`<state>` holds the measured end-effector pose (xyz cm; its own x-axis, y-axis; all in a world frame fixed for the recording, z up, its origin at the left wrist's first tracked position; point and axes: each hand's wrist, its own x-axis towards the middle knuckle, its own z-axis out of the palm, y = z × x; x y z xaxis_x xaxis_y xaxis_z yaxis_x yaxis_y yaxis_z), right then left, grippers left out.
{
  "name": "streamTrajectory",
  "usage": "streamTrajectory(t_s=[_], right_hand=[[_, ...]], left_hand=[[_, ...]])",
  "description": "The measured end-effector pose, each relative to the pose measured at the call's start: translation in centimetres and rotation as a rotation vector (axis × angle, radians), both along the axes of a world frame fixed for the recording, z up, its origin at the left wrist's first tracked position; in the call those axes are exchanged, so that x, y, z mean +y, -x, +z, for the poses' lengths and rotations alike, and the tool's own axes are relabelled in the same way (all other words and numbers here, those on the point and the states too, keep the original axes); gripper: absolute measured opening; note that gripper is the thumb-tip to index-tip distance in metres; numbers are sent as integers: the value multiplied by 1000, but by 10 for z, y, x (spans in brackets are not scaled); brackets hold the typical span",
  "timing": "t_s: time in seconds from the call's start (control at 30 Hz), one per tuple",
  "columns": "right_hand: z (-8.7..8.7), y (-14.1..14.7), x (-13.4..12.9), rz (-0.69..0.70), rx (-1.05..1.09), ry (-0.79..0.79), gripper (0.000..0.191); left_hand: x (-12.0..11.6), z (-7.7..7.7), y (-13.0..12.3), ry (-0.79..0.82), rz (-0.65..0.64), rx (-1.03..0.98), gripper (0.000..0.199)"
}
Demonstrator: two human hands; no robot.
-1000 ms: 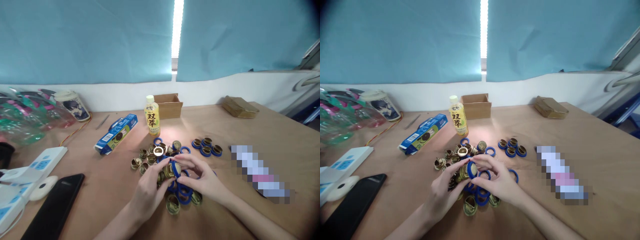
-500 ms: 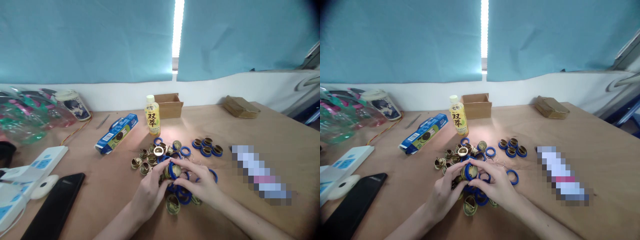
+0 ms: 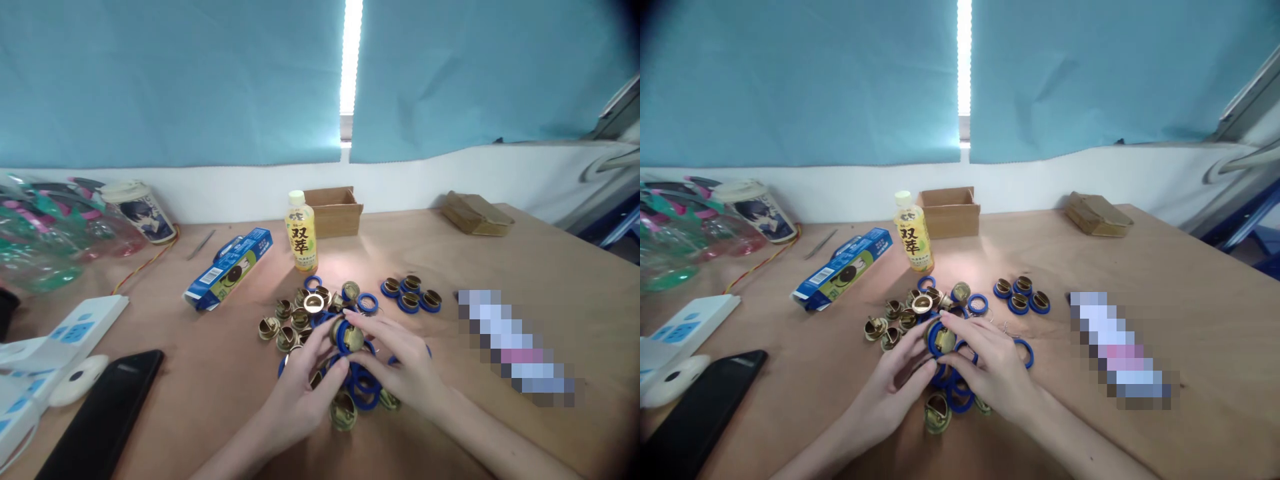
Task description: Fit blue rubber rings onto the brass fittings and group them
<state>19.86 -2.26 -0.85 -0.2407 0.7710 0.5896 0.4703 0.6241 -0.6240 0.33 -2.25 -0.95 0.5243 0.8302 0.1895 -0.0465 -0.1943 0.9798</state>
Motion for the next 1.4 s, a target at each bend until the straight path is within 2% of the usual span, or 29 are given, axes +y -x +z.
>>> streamTrajectory(t_s=[0.1,0.33,0.53,0.7,0.83,0.93,1.07,1.2,1.3,1.4], right_hand=[[1,1,0,-9,-25,-5,48],[-2,4,-2,-52,-46,48,40],[-5,7,-3,-75,-63,118,41],[-6,8,-2,-79,-39,179,40],[2,6,-1,2,51,288,47],[9,2,-1,51,149,408,44],[10,-1,1,62,270,534,32],[3,0,3,124,249,589,26],[0,1,2,135,221,574,24],[2,0,1,89,112,484,19]], left_hand=[[2,3,-1,49,9,14,36],[7,2,-1,56,30,50,31],[8,-4,2,10,108,146,31],[7,-1,0,99,70,41,31],[8,7,-3,226,62,-66,29],[9,9,-4,285,46,-146,30],[6,7,-3,286,35,-128,29],[4,4,-2,248,-8,-85,29],[4,2,0,196,-22,-37,29],[4,0,2,139,-41,37,29]])
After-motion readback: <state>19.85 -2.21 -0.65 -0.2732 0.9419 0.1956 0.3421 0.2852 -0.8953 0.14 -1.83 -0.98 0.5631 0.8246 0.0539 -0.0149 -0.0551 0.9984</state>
